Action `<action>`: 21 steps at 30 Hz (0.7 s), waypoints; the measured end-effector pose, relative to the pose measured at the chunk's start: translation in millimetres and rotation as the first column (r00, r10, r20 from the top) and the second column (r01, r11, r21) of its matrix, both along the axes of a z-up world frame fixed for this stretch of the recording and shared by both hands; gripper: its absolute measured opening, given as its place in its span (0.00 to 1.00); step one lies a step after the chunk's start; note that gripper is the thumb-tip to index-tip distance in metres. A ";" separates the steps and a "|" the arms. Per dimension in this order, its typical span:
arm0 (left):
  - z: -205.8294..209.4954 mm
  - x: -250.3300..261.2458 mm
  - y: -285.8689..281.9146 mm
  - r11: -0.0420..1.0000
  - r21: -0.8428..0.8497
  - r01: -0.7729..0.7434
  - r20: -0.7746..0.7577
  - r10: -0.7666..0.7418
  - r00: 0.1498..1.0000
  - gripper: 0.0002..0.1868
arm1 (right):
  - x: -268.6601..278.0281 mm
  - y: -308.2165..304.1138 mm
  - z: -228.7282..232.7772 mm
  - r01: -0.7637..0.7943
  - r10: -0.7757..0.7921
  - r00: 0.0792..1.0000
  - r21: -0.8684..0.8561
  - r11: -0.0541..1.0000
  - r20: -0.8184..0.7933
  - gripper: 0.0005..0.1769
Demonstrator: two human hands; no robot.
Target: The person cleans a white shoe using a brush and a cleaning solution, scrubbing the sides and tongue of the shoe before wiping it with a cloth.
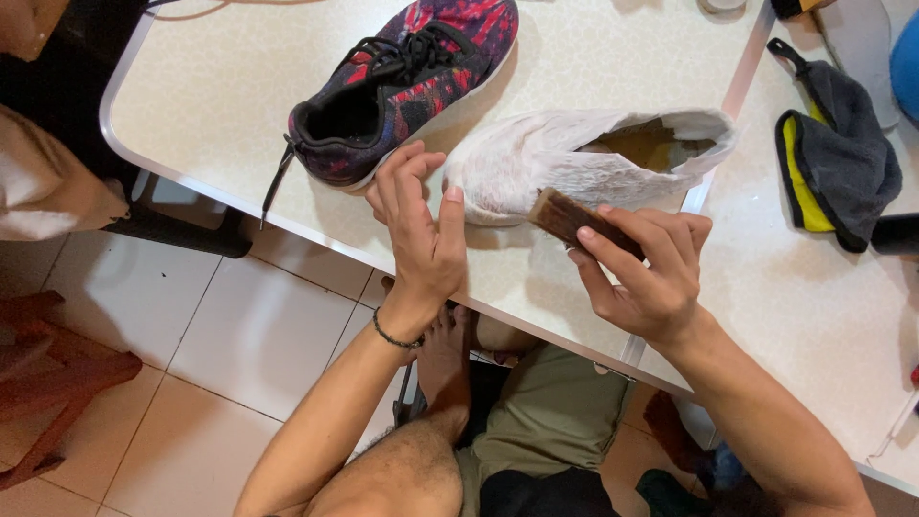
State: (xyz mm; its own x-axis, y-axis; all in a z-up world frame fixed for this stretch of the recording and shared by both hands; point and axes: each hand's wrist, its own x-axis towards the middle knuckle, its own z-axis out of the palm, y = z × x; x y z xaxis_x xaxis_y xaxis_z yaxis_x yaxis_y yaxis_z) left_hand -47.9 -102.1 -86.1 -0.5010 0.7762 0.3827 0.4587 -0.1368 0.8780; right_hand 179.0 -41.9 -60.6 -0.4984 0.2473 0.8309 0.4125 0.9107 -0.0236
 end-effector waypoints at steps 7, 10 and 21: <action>0.4 -0.5 0.1 1.000 0.006 0.002 -0.006 -0.001 1.000 0.14 | -11.3 2.9 20.2 -0.002 0.002 0.998 -0.007 1.000 0.058 0.07; 0.2 -0.4 0.1 1.000 0.007 -0.003 -0.009 0.003 1.000 0.14 | -12.9 5.1 26.4 0.008 -0.009 0.997 0.015 1.000 0.075 0.07; 15.3 1.4 -2.9 0.994 -0.111 -0.008 0.017 0.010 1.000 0.16 | 17.9 10.3 38.0 -0.176 -0.157 0.877 -0.606 0.775 -0.455 0.24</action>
State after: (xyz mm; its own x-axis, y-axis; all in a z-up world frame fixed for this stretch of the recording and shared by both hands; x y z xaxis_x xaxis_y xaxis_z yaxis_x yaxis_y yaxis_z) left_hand -46.5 -105.0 -70.8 -0.5142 0.8089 0.2850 0.4435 -0.0336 0.8956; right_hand 196.9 -31.5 -22.6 -0.1087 0.7781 0.6186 0.1908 0.6271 -0.7552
